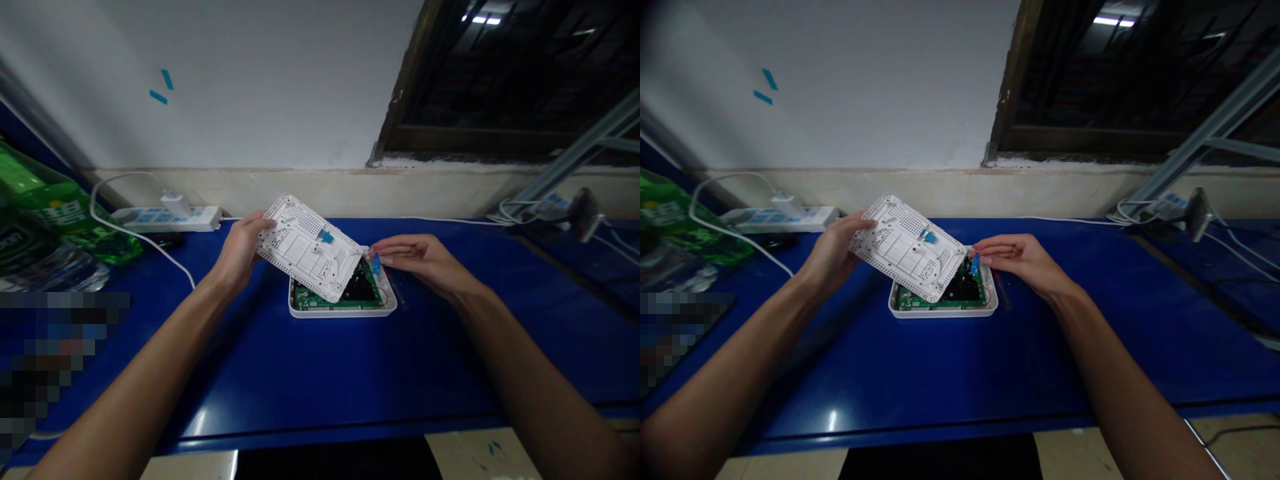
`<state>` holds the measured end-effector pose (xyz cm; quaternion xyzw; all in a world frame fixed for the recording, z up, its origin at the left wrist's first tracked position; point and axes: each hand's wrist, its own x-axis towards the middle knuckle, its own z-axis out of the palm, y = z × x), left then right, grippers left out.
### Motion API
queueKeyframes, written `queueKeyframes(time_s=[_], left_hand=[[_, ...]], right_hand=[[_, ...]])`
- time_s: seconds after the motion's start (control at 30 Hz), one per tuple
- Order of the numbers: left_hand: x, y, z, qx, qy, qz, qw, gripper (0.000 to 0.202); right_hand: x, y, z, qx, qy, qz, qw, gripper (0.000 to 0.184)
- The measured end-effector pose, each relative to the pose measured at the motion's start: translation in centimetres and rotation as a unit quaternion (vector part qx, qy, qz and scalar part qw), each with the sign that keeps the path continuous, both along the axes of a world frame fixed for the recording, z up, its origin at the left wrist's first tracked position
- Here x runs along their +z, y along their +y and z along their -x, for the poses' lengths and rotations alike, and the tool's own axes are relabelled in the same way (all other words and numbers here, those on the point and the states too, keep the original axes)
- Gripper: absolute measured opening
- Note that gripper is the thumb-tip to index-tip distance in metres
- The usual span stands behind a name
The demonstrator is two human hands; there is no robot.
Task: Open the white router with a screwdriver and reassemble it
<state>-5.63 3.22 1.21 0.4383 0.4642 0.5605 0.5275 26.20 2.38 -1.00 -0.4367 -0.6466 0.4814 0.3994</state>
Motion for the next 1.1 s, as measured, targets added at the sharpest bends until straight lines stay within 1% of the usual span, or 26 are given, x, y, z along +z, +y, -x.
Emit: queueKeyframes(time_s=[0.1,0.17,0.27,0.37,0.4,0.47,0.57,0.63,0.67,0.7,0.77,0.83,0.9,0.93,1.0,1.1], left_hand=[[0.0,-0.1,-0.1,-0.002,0.005,0.0,1.0,0.023],[-0.1,-0.2,-0.2,-0.007,0.008,-0.001,1.0,0.02],[-0.4,-0.2,-0.3,-0.011,0.008,-0.003,1.0,0.017],[-0.7,-0.1,-0.5,-0.013,0.005,-0.003,1.0,0.017],[-0.8,-0.1,-0.5,-0.013,0.005,-0.001,1.0,0.017],[-0.9,-0.1,-0.5,-0.018,0.003,0.006,1.0,0.018],[-1.0,0.1,-0.5,-0.054,-0.005,0.033,0.998,0.021],[-1.0,0.1,-0.4,-0.077,-0.011,0.056,0.995,0.022],[-1.0,0.2,-0.4,-0.079,-0.016,0.067,0.994,0.024],[-1.0,0.2,-0.3,-0.078,-0.024,0.077,0.994,0.028],[-1.0,0.2,-0.2,-0.077,-0.044,0.09,0.992,0.042],[-1.0,0.1,-0.1,-0.094,-0.057,0.09,0.99,0.06],[-1.1,0.0,-0.1,-0.118,-0.059,0.075,0.988,0.073],[-1.1,-0.1,-0.1,-0.126,-0.056,0.066,0.988,0.076],[-1.0,-0.2,-0.4,-0.127,-0.043,0.055,0.989,0.075],[-0.9,-0.3,-0.8,-0.095,-0.01,0.048,0.994,0.067]], right_hand=[[-0.6,0.3,0.5,-0.054,-0.039,-0.092,0.994,0.026],[-0.9,0.5,0.6,-0.074,-0.069,-0.139,0.985,0.026],[-1.1,0.7,0.6,-0.078,-0.109,-0.18,0.974,0.026],[-1.3,0.8,0.5,-0.077,-0.122,-0.23,0.962,0.023],[-1.3,0.8,0.5,-0.08,-0.118,-0.241,0.96,0.021],[-1.4,0.7,0.7,-0.091,-0.1,-0.232,0.963,0.019],[-1.6,0.5,1.0,-0.095,-0.084,-0.192,0.973,0.021],[-1.6,0.3,1.2,-0.094,-0.093,-0.191,0.973,0.023],[-1.6,0.2,1.2,-0.094,-0.104,-0.2,0.97,0.023],[-1.5,0.1,1.3,-0.096,-0.119,-0.213,0.965,0.023],[-1.3,-0.1,1.4,-0.102,-0.158,-0.25,0.95,0.019],[-1.1,-0.3,1.5,-0.1,-0.2,-0.288,0.931,0.016],[-1.0,-0.5,1.8,-0.086,-0.233,-0.321,0.914,0.014],[-1.0,-0.6,1.9,-0.076,-0.244,-0.336,0.907,0.013],[-1.0,-0.7,2.3,-0.06,-0.255,-0.36,0.895,0.014],[-1.2,-0.9,2.7,-0.05,-0.256,-0.384,0.886,0.016]])
